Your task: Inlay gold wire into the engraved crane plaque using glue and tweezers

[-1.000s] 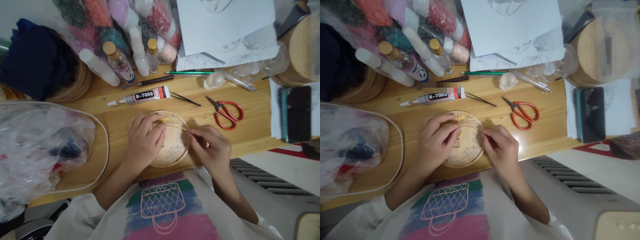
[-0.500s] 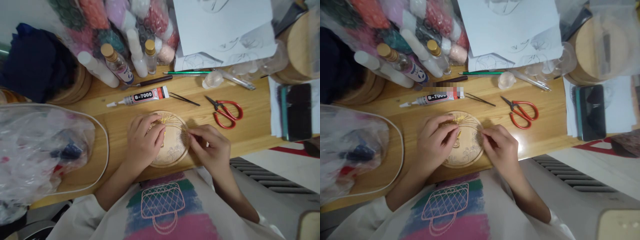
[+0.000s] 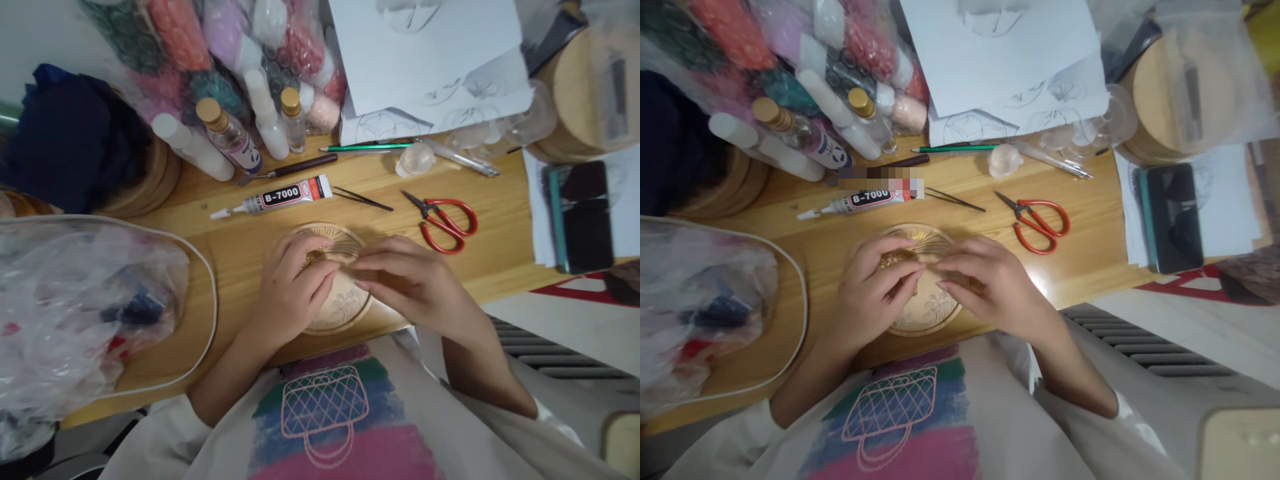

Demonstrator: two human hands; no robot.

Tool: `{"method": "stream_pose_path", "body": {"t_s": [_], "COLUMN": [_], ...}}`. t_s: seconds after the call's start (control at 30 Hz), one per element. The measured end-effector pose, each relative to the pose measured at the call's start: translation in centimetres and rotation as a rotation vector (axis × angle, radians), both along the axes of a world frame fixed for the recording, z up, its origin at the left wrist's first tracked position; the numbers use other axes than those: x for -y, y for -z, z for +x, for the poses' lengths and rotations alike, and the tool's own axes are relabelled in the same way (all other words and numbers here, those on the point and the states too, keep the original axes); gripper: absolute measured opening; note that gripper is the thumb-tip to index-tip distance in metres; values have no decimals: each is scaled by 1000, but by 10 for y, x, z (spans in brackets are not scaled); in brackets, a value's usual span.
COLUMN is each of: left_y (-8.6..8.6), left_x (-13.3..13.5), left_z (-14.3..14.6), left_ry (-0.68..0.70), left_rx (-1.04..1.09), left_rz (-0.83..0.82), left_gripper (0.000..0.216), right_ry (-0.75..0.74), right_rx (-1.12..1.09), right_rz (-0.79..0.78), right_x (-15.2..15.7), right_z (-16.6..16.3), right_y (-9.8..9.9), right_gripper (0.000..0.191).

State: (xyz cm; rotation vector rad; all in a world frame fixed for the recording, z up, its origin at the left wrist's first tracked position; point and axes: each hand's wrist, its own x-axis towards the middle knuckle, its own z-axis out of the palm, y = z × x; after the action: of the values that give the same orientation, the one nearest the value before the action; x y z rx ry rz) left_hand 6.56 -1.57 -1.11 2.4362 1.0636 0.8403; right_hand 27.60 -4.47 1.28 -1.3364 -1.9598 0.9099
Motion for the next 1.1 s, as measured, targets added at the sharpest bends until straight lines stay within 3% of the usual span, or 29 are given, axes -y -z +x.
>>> {"method": "stream_pose_path", "body": {"t_s": [0.23,0.5,1.1], "left_y": [0,0,0], "left_x": [2,2,1], "left_z": [-1,-1,-2], "left_ry": [39,39,37], "left_rx": [27,25,-17], "left_rz": [3,-11,53], "left_gripper": [11,10,11], "right_ry": [-45,-95,-196], "right_rx": [77,50,59], "right_rz": [111,184,165], "right_x": [-8,-14,-24], "right_z": [-9,-10,2], "right_y": [3,5,12], "right_gripper": [7,10,12]}}
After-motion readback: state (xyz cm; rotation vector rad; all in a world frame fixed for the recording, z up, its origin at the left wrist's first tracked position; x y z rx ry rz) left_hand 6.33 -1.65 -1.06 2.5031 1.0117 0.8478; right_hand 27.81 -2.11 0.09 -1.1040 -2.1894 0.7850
